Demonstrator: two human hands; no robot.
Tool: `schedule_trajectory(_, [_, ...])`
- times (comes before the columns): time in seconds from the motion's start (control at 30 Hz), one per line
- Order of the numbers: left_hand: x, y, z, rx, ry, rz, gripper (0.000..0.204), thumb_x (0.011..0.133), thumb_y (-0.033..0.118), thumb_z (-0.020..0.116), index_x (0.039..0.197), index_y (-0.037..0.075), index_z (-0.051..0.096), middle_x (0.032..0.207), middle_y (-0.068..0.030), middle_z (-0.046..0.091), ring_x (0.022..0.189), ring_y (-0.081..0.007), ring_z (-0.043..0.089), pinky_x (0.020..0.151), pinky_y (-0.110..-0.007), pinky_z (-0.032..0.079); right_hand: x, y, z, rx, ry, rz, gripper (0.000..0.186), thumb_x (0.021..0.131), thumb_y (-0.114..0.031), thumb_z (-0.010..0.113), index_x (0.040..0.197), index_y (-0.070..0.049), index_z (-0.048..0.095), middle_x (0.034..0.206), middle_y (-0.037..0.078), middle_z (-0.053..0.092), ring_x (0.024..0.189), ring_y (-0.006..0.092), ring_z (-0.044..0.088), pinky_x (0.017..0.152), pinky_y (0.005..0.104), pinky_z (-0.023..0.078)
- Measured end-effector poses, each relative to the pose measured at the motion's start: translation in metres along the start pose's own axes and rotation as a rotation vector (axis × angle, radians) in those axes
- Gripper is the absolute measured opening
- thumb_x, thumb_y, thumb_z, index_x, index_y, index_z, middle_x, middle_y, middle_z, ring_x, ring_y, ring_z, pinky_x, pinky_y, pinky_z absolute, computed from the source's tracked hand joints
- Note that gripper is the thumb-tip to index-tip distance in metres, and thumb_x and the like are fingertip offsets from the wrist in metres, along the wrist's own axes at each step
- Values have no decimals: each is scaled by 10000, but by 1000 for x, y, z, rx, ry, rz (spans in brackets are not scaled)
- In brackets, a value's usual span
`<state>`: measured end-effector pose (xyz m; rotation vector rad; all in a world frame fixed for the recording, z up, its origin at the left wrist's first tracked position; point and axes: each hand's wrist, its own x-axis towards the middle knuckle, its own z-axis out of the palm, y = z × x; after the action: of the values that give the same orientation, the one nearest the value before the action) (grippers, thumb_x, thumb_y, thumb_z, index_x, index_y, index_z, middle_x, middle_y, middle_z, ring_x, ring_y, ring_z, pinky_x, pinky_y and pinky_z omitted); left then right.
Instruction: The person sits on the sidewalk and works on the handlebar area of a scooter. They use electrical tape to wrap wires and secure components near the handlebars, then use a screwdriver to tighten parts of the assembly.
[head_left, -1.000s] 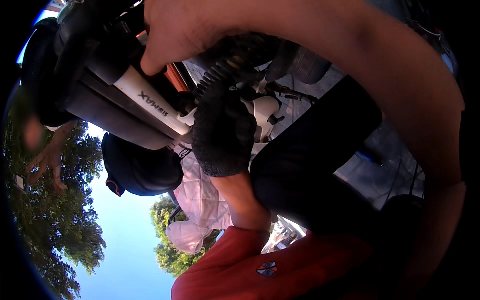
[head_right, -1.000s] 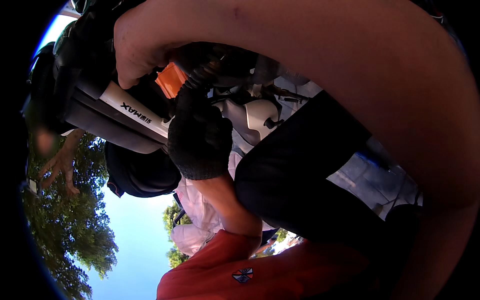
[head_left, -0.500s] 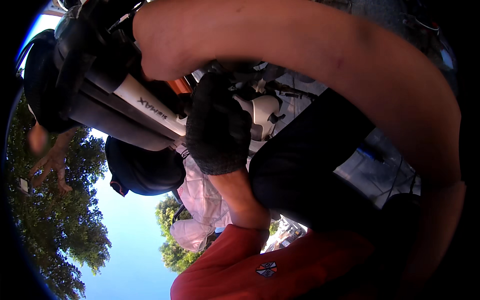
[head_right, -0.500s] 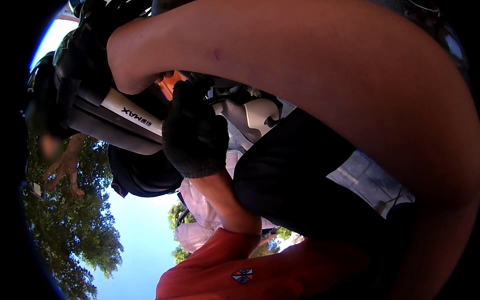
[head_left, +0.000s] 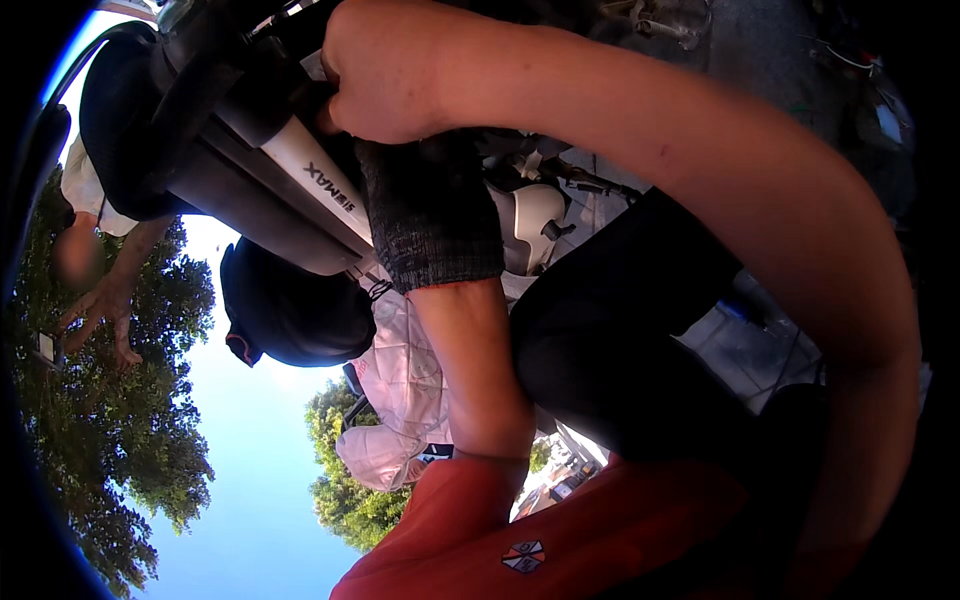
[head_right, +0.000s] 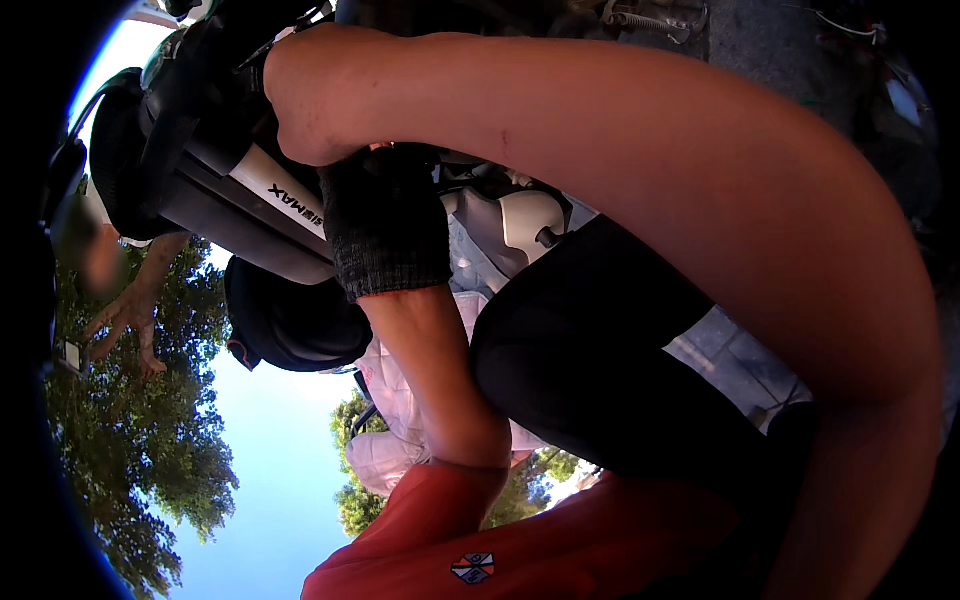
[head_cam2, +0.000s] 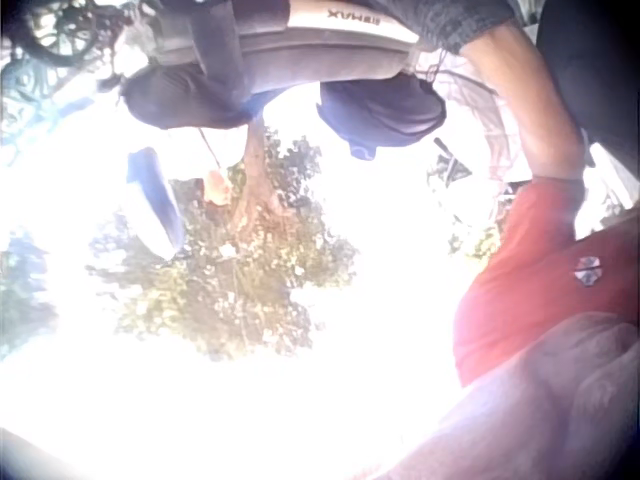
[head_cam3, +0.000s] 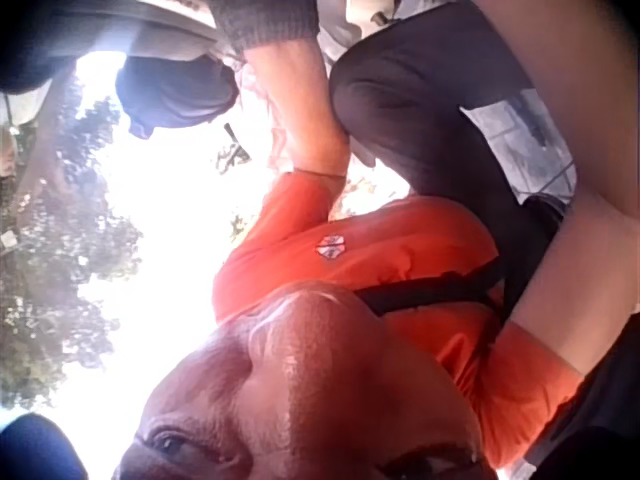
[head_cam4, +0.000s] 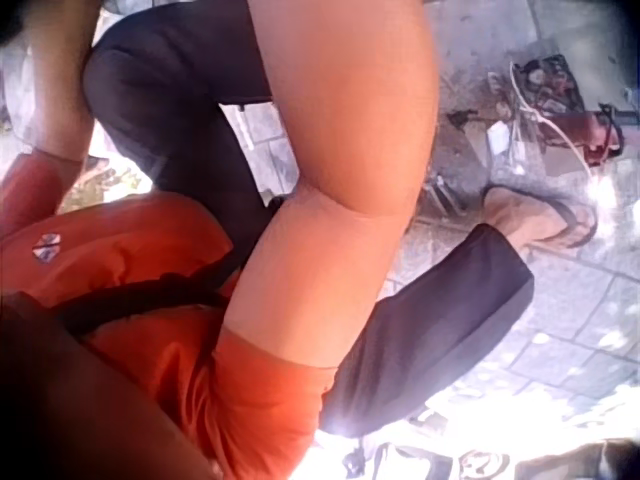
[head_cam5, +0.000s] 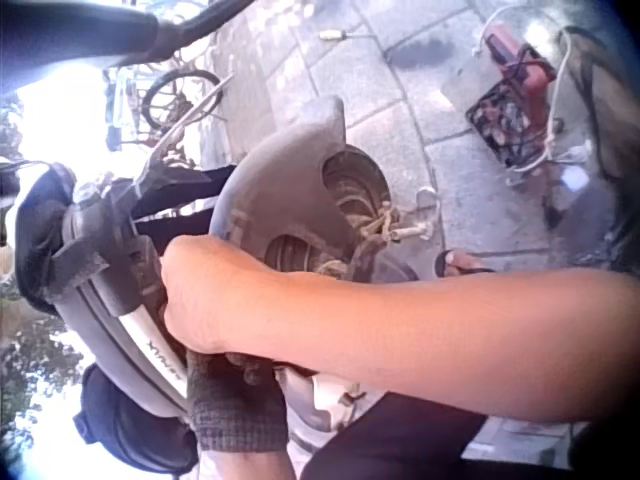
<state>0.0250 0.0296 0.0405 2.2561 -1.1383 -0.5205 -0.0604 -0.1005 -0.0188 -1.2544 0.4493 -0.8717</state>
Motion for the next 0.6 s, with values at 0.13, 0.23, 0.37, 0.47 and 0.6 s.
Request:
schedule_trajectory(0.13, [19, -3, 17, -406, 32, -244, 294, 1041, 296, 505, 1233, 91, 589, 1196, -70, 650, 1003, -200, 630, 797, -301, 478, 8, 6, -8, -162, 38, -44, 203, 832, -123, 635, 928, -18, 780, 880, 163, 746, 819, 299, 738, 738, 405, 595])
schedule_trajectory(0.23, [18, 14, 29, -588, 195, -369, 269, 1032, 264, 515, 1230, 99, 593, 1173, -59, 660, 970, -211, 645, 778, -310, 498, 7, 6, -11, -142, -7, -52, 217, 839, -143, 637, 943, -18, 781, 902, 171, 745, 839, 306, 738, 761, 403, 592])
schedule_trajectory(0.37, [32, -14, 7, 666, 20, -38, 277, 1016, 185, 520, 1252, 48, 569, 1144, -80, 679, 991, -230, 666, 800, -323, 538, -3, 12, -6, 66, -10, -66, 271, 871, -216, 658, 991, -1, 772, 892, 197, 741, 848, 305, 734, 806, 385, 582])
schedule_trajectory(0.47, [63, -51, -12, 334, -75, -102, 309, 1043, 197, 445, 1291, 50, 555, 1225, -106, 658, 1089, -243, 640, 881, -368, 523, -6, 27, 2, 187, 36, -101, 313, 897, -252, 667, 1065, -8, 765, 952, 220, 741, 925, 307, 727, 866, 375, 564])
schedule_trajectory(0.6, [52, -26, 13, 61, 0, -133, 318, 1053, 203, 415, 1299, 63, 561, 1232, -115, 657, 1107, -251, 634, 899, -385, 520, -8, 37, 4, 369, 65, 12, 309, 908, -261, 668, 1083, -26, 767, 975, 218, 744, 953, 303, 728, 888, 372, 558])
